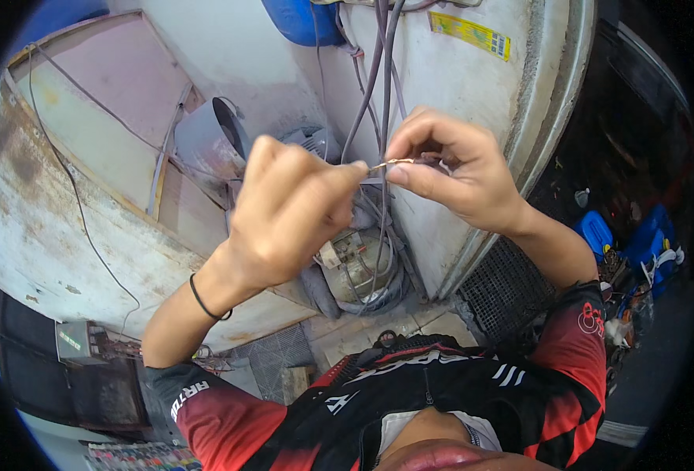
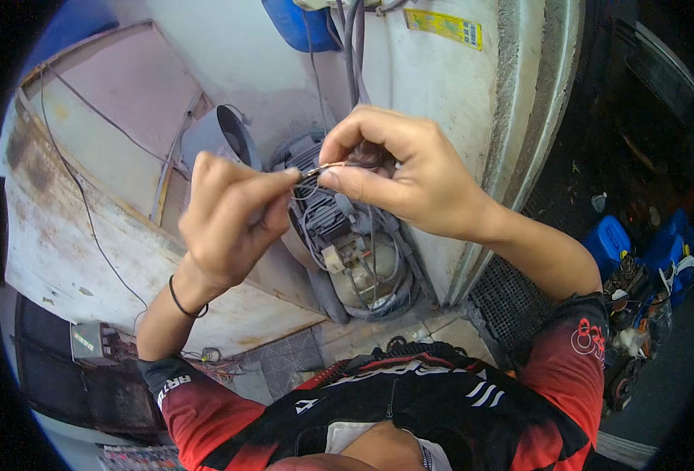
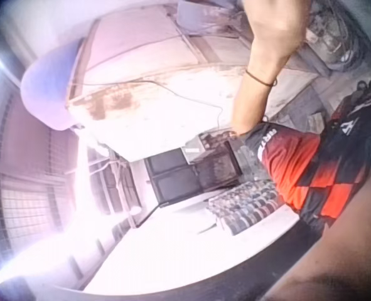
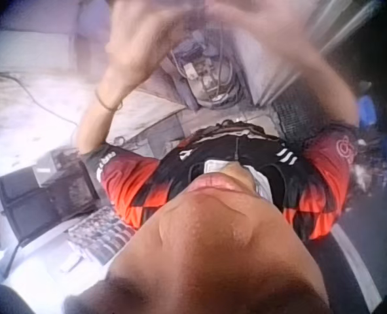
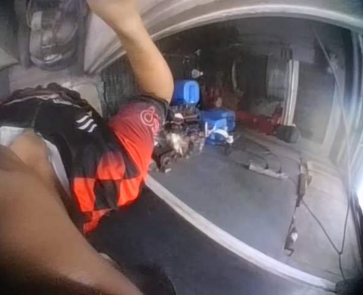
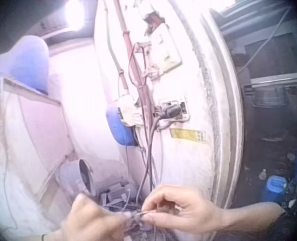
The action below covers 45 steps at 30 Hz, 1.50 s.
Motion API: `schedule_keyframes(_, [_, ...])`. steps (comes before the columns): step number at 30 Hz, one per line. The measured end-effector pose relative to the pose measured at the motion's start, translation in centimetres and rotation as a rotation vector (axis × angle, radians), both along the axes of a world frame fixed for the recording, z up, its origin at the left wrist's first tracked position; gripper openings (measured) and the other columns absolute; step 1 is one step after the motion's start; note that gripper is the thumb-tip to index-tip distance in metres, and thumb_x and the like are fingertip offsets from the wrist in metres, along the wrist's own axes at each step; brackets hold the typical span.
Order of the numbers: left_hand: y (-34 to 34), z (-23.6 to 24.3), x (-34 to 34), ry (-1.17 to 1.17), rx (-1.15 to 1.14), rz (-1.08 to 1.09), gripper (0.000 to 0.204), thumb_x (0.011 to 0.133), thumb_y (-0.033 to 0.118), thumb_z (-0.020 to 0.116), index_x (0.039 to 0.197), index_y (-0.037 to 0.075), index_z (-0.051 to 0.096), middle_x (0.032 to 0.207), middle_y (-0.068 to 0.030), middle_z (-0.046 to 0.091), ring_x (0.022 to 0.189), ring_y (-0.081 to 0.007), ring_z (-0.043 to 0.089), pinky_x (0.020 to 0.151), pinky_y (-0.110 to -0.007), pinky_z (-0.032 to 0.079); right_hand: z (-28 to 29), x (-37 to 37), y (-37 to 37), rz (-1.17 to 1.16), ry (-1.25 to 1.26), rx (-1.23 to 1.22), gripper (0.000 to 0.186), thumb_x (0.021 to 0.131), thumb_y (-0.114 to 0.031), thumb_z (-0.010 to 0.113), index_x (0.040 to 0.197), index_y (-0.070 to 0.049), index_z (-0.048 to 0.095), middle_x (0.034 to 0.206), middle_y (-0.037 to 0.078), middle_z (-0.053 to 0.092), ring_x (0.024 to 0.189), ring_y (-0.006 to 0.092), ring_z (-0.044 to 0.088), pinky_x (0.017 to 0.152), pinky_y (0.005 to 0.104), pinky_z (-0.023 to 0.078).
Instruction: The person strips the insulation from two wires using shears and joins them together by twisting the copper strands, then begins to wrap the splice with electrical tape.
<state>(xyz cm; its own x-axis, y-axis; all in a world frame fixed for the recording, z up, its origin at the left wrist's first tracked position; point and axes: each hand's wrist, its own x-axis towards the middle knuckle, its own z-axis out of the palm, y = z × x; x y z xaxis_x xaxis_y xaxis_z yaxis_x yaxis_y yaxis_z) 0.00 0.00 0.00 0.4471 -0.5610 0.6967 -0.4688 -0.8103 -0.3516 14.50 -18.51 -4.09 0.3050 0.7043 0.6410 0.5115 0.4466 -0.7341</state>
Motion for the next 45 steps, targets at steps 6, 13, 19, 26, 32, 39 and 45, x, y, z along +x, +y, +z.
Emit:
schedule_keyframes(6, [-0.9,-0.6,-0.6,0.338,-0.679,-0.026,0.021,0.077,-0.004,0.069,0.098,-0.002,0.068,0.080,-0.0039,0.057,0.067,-0.0099,0.052,0.057,-0.023,0.038,0.6,1.6,-0.2,-0.162,-0.527,0.259,0.018,0.079,-0.002,0.074,0.095,0.001,0.066,0.081,0.008,0.065,0.066,0.0122,0.057,0.056,0.0227,0.043])
schedule_keyframes(13, [-0.3,-1.1,-0.6,0.751,-0.858,0.004,0.021,0.086,0.010,0.068,0.104,-0.001,0.067,0.078,-0.0014,0.058,0.064,-0.0050,0.051,0.056,-0.021,0.039,0.5,1.7,-0.4,-0.136,-0.480,0.166,0.014,0.078,0.001,0.073,0.091,0.001,0.068,0.078,0.009,0.067,0.067,0.0152,0.061,0.055,0.0239,0.044])
schedule_keyframes(19, [-1.1,-3.2,-0.2,0.937,-1.196,-0.135,0.017,0.092,0.013,0.064,0.099,-0.003,0.067,0.078,-0.0023,0.062,0.065,-0.0043,0.056,0.057,-0.020,0.044,-0.1,2.4,-0.9,-0.101,-0.524,0.158,0.016,0.076,0.001,0.073,0.092,0.000,0.069,0.078,0.009,0.068,0.067,0.0172,0.061,0.058,0.0267,0.045])
schedule_keyframes(26, [-1.8,-4.9,0.5,0.968,-1.198,-0.095,0.015,0.093,0.012,0.063,0.093,-0.003,0.064,0.077,-0.0034,0.062,0.067,-0.0065,0.060,0.058,-0.021,0.046,-0.6,3.5,-1.6,-0.068,-0.635,0.181,0.018,0.075,-0.003,0.076,0.092,-0.002,0.071,0.082,0.007,0.069,0.075,0.0185,0.063,0.065,0.0285,0.048])
schedule_keyframes(32, [-2.6,-7.2,1.5,0.821,-1.088,-0.110,0.015,0.093,0.011,0.061,0.091,-0.003,0.062,0.078,-0.0055,0.060,0.066,-0.0092,0.059,0.058,-0.023,0.046,-1.8,4.4,-2.4,-0.064,-0.583,0.216,0.022,0.071,0.003,0.074,0.092,0.000,0.069,0.083,0.010,0.065,0.077,0.0217,0.061,0.068,0.0315,0.047])
schedule_keyframes(39, [-3.4,-8.9,2.2,0.828,-1.183,-0.135,0.015,0.094,0.010,0.057,0.087,-0.002,0.056,0.069,-0.0049,0.057,0.059,-0.0096,0.053,0.054,-0.025,0.042,-3.4,4.7,-3.1,-0.111,-0.556,0.184,0.022,0.070,0.004,0.073,0.090,-0.002,0.067,0.084,0.008,0.063,0.083,0.0234,0.059,0.074,0.0341,0.047])
schedule_keyframes(45, [-5.0,-9.4,2.2,0.636,-0.911,0.026,0.008,0.090,0.004,0.059,0.088,-0.003,0.055,0.068,-0.0100,0.057,0.053,-0.0160,0.053,0.051,-0.029,0.042,-5.7,4.4,-3.6,-0.295,-0.544,0.201,0.019,0.073,-0.003,0.075,0.091,-0.009,0.069,0.105,0.010,0.060,0.096,0.0230,0.055,0.079,0.0331,0.046])
